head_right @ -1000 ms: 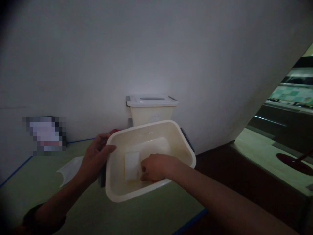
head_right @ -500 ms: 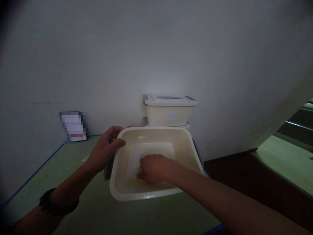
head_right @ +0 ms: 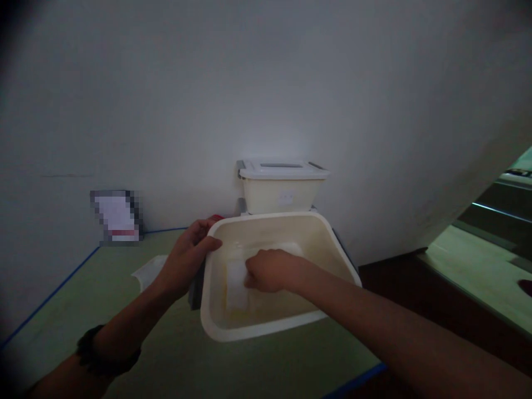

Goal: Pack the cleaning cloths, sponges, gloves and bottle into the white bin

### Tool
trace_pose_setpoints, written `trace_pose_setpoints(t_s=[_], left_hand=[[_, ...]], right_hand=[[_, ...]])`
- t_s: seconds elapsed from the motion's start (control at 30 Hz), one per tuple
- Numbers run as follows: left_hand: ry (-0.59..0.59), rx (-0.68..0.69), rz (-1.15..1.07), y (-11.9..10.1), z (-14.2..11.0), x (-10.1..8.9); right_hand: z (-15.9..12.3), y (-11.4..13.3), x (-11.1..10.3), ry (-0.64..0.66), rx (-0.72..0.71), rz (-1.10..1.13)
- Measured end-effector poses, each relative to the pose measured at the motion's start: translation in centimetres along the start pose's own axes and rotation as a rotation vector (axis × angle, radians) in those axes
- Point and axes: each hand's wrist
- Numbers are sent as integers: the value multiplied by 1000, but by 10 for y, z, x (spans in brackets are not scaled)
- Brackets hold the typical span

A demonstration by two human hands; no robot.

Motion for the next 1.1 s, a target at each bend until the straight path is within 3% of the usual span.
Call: trace_pose_setpoints(t_s=[0.2,0.33,0.43,0.53,0.6,0.7,0.87,0.93,1.1], left_hand=[[50,-81,20,14,21,37],[80,-77,68,27,32,45],[102,-80,115,32,30,43],[197,-92,160,31,22,37],[229,-50,205,31,16,29],[158,93,373,37,6,5],[4,356,972,71,-14,-60],[-53,346,1167,86,-23,-85],[102,199,1357,99,-40,-117]], right_hand=[[-16,-24,-11,127,90,7],[-21,-33,-13,101,118,31],[-25,-39,-16,-50,80,130],[-27,-38,-15,-320,29,313],[-27,-32,-12,-466,14,419],[-25,-17,-12,-599,42,514],[-21,14,-23,-663,57,584],[-17,32,-24,-669,37,612],[9,87,-5,-669,-23,631]])
Point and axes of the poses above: each hand's wrist, its own z-axis towards the middle knuckle, its own x-axis out of the palm, y = z × x, and after that the axes turned 2 degrees about y, right-handed
